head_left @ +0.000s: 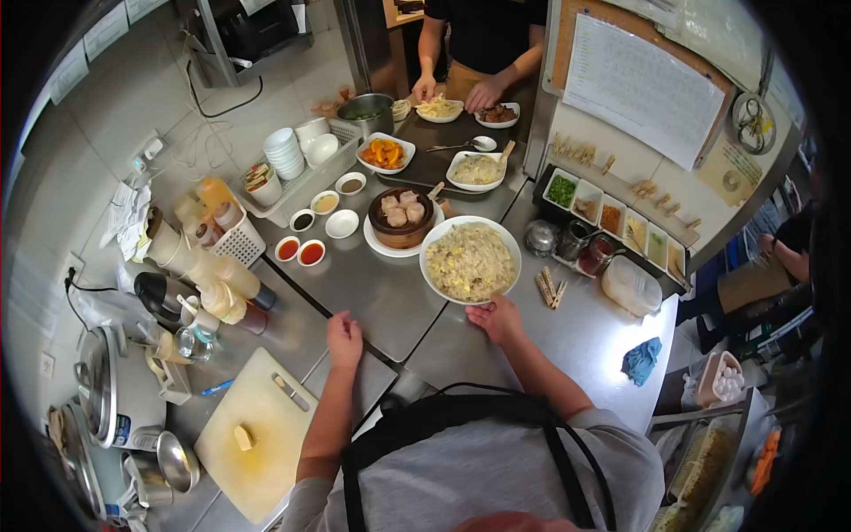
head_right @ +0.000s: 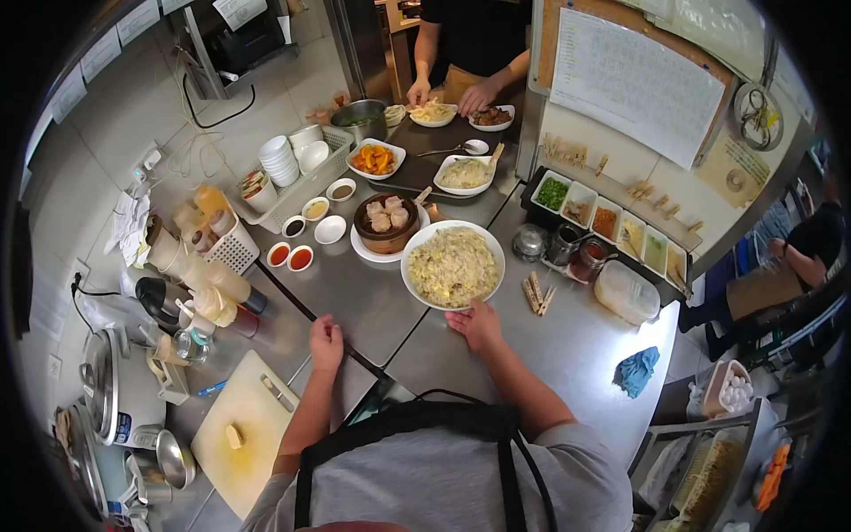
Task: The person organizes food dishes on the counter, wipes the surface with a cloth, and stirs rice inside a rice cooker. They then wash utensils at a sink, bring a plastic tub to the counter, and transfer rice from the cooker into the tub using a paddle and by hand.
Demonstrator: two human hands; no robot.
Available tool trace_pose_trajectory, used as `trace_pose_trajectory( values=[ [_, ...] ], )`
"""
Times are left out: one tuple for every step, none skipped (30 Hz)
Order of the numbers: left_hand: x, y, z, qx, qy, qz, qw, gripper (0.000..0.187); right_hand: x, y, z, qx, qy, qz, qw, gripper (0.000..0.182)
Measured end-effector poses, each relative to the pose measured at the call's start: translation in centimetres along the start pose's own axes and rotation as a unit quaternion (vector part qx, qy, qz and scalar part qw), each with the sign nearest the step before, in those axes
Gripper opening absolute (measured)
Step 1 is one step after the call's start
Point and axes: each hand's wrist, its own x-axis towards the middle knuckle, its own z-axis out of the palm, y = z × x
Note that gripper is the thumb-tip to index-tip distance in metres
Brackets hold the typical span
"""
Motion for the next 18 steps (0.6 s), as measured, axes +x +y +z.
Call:
trace_pose_trajectory(
  values=[
    [0.0, 0.4, -0.2, 0.015, -0.002, 0.009, 1.000, 0.027, 0.3, -0.3, 0.1, -0.005, 0.007, -0.003, 1.000, 0.024],
    [-0.2, 0.9, -0.6, 0.031, -0.004, 0.018, 0.999, 0.029, 0.7, -0.6, 0.1, -0.010, 0.014, -0.005, 1.000, 0.025],
    [-0.1, 1.4, -1.0, 0.046, -0.006, 0.027, 0.999, 0.031, 1.2, -0.8, 0.1, -0.015, 0.020, -0.007, 1.000, 0.025],
    [-0.1, 1.0, -0.6, 0.113, -0.026, 0.103, 0.988, 0.036, 1.8, -1.1, -0.1, -0.013, 0.026, 0.000, 1.000, 0.027],
    [0.1, 0.8, -0.7, 0.131, -0.014, 0.091, 0.987, 0.037, 2.7, -1.1, -0.3, -0.011, 0.032, 0.007, 0.999, 0.029],
    [0.3, 0.8, -0.6, 0.147, -0.001, 0.079, 0.986, 0.039, 3.0, -1.6, -0.2, -0.010, 0.039, 0.013, 0.999, 0.031],
    [0.4, 0.7, -0.6, 0.163, 0.011, 0.066, 0.984, 0.041, 3.1, -1.9, -0.2, -0.007, 0.042, 0.002, 0.999, 0.031],
    [0.4, 0.1, -0.2, 0.164, 0.000, 0.033, 0.986, 0.045, 3.2, -2.0, -0.1, -0.004, 0.044, -0.008, 0.999, 0.031],
    [0.5, 0.4, -0.2, 0.183, -0.007, 0.037, 0.982, 0.046, 3.3, -2.0, 0.1, -0.001, 0.047, -0.017, 0.999, 0.031],
    [0.5, 0.7, -0.3, 0.203, -0.014, 0.040, 0.978, 0.047, 3.5, -2.0, 0.0, 0.004, 0.049, -0.019, 0.999, 0.031],
    [0.5, 0.9, -0.4, 0.224, -0.021, 0.043, 0.973, 0.048, 4.1, -1.9, -0.3, 0.009, 0.050, -0.020, 0.999, 0.031],
    [0.5, 0.7, -0.4, 0.227, -0.025, 0.042, 0.973, 0.048, 3.8, -1.9, 0.3, 0.015, 0.052, -0.019, 0.998, 0.031],
    [0.5, 0.5, -0.3, 0.229, -0.030, 0.041, 0.972, 0.048, 3.3, -1.9, 0.7, 0.049, 0.061, -0.001, 0.997, 0.032],
    [0.5, 0.5, -0.2, 0.232, -0.034, 0.040, 0.971, 0.049, 2.7, -1.8, 1.2, 0.084, 0.069, 0.017, 0.994, 0.032],
    [0.6, 0.6, -0.3, 0.232, -0.038, 0.035, 0.971, 0.048, 1.9, -1.7, 2.2, 0.119, 0.077, 0.034, 0.989, 0.032],
    [0.7, 0.8, -0.4, 0.232, -0.042, 0.030, 0.971, 0.048, 1.5, -1.1, 2.8, 0.105, 0.026, 0.060, 0.992, 0.032],
    [0.7, 0.9, -0.4, 0.232, -0.048, 0.025, 0.971, 0.048, 0.7, 0.1, 3.3, 0.090, -0.023, 0.087, 0.992, 0.032],
    [0.7, 0.9, -0.5, 0.232, -0.048, 0.023, 0.971, 0.048, 0.1, 1.6, 3.7, 0.075, -0.073, 0.112, 0.988, 0.032]
  ],
)
